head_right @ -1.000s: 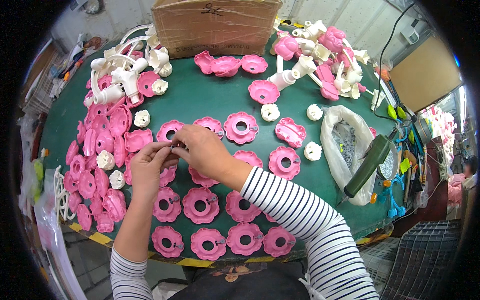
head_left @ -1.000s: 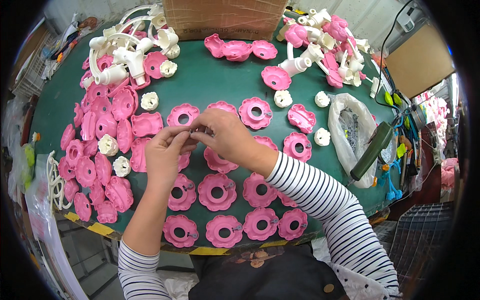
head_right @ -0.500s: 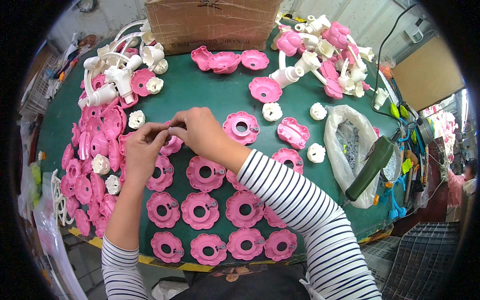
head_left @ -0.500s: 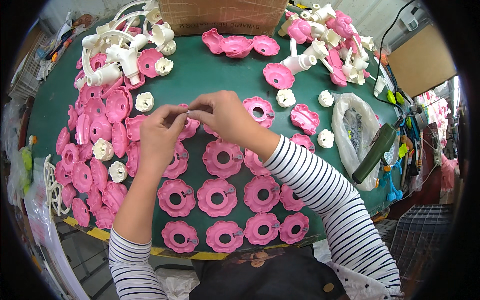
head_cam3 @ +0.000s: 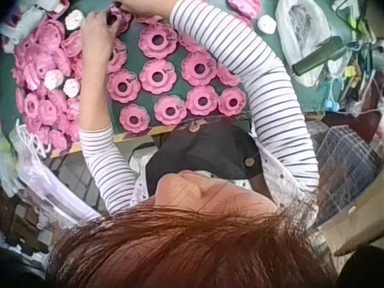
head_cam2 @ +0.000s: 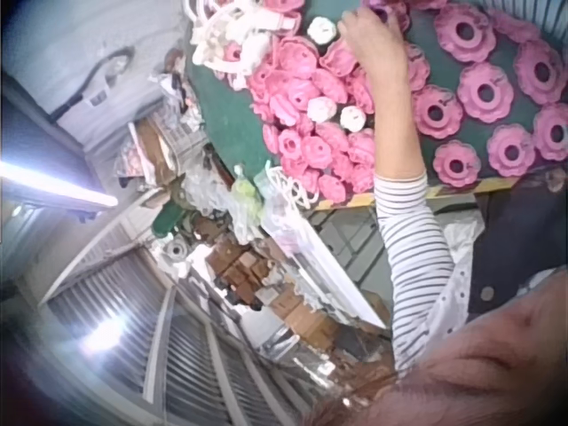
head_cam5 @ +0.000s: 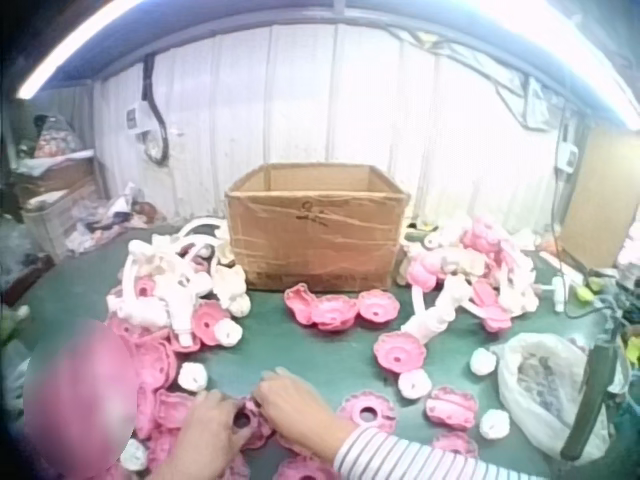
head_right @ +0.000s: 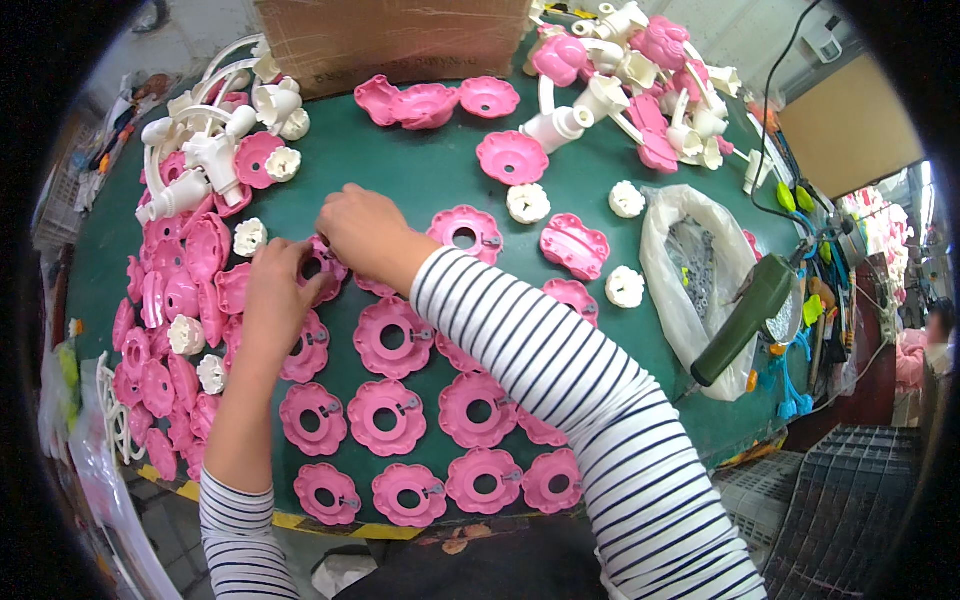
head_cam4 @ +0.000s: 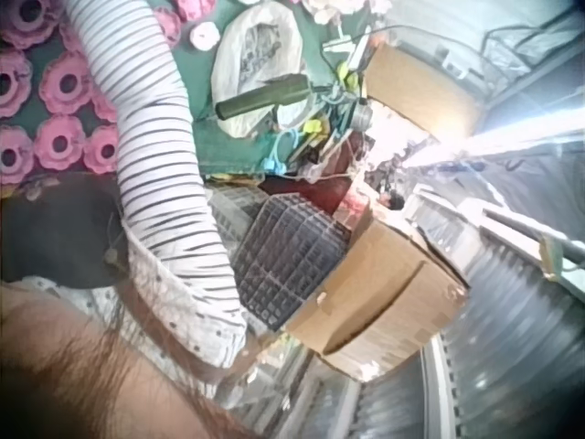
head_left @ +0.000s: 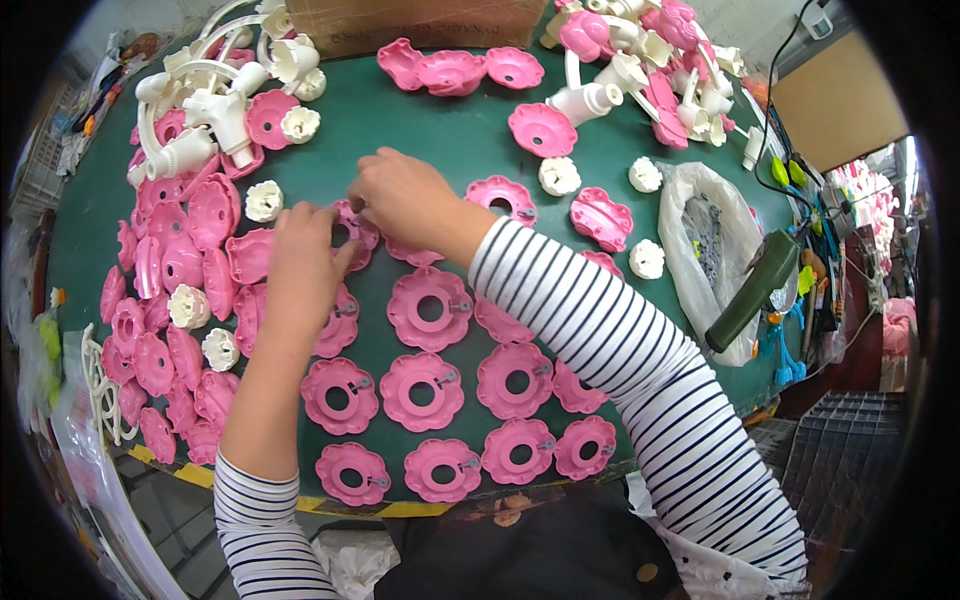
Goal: The person arranges pink flower-shaped plastic pieces on a green worktable, inserts small metal fasteners into each piece, and uses a green heat gun to secure them. The person then picks up two pink pieces and joins them together.
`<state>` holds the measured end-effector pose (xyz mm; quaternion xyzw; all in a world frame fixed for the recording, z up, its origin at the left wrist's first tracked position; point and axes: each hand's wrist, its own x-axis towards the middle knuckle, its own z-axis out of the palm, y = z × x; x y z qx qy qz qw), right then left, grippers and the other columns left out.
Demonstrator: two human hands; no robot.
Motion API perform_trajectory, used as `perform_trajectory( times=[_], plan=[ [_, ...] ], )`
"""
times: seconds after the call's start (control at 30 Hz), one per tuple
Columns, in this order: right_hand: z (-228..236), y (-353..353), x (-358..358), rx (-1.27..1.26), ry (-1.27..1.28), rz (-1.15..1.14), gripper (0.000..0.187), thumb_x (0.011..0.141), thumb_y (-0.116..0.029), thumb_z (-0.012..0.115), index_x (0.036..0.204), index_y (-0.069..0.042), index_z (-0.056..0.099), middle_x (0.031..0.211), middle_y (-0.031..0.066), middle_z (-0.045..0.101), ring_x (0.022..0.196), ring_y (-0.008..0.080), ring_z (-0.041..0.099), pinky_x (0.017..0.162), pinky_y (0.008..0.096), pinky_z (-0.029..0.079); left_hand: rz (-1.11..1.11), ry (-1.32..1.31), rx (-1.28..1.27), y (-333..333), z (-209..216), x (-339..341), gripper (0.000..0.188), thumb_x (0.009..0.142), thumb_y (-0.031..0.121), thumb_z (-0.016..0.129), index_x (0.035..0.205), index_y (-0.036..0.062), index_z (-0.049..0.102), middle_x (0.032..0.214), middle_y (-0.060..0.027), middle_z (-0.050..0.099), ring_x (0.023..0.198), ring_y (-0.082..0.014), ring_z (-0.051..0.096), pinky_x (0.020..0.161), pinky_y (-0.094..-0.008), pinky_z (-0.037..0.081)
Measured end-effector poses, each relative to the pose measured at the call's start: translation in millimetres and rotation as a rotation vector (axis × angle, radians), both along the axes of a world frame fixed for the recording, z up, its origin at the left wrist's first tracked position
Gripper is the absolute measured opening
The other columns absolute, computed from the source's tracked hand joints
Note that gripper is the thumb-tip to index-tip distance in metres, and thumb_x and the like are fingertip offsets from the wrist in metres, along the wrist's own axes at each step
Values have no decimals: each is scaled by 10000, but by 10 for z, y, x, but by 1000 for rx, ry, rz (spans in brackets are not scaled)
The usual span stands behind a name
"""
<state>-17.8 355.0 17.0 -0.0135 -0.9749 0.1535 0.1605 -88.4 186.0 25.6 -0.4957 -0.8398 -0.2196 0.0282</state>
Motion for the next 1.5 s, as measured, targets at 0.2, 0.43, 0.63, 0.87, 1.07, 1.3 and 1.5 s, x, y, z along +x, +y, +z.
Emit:
perform_trajectory(
  times=[0.2,0.43,0.63,0.87,1.07,1.3,1.5],
  plan=[
    [5,43,8,63,-23,-34,159,762,-147,721,910,-102,760,957,95,668,989,291,614,839,410,548,-94,-47,19,80,22,-83,414,734,82,799,1107,-44,671,1033,-174,624,987,-361,569,879,-438,487],
    [870,-36,1274,-150,425,14,308,817,-174,771,1090,-66,678,924,106,635,894,277,616,763,407,502,-74,92,138,-159,18,-2,404,792,79,778,1162,-8,641,1140,-159,563,1052,-325,580,914,-390,480],
    [937,389,3672,218,776,-834,417,939,-24,671,1332,16,538,1141,83,581,956,168,565,866,275,470,-167,-139,290,-146,353,1168,293,816,66,746,1096,23,669,1083,-134,589,1027,-313,588,864,-397,481],
    [115,738,4349,-760,542,-787,553,1084,-426,401,1379,38,461,1164,154,649,953,187,678,827,318,561,-650,-315,224,316,296,2337,220,776,38,756,977,32,666,985,-107,603,906,-288,581,786,-395,494],
    [545,536,4067,-1190,579,-553,567,996,-353,624,1391,20,462,1030,140,663,803,170,685,657,305,574,-640,-220,174,384,60,2593,234,745,51,775,950,32,666,970,-86,614,888,-285,569,752,-403,490],
    [722,160,3601,-1564,824,24,759,928,-485,664,1449,-22,364,795,69,565,761,216,626,763,424,579,-613,-177,149,363,49,2642,213,741,63,769,926,38,666,976,-79,596,918,-279,571,780,-401,490],
    [256,16,3466,-1473,717,50,932,762,-542,839,1364,-23,352,1282,176,520,841,149,616,684,276,510,-583,-183,152,389,68,2681,229,735,55,773,936,41,666,970,-71,591,906,-269,568,763,-396,487]
  ],
)
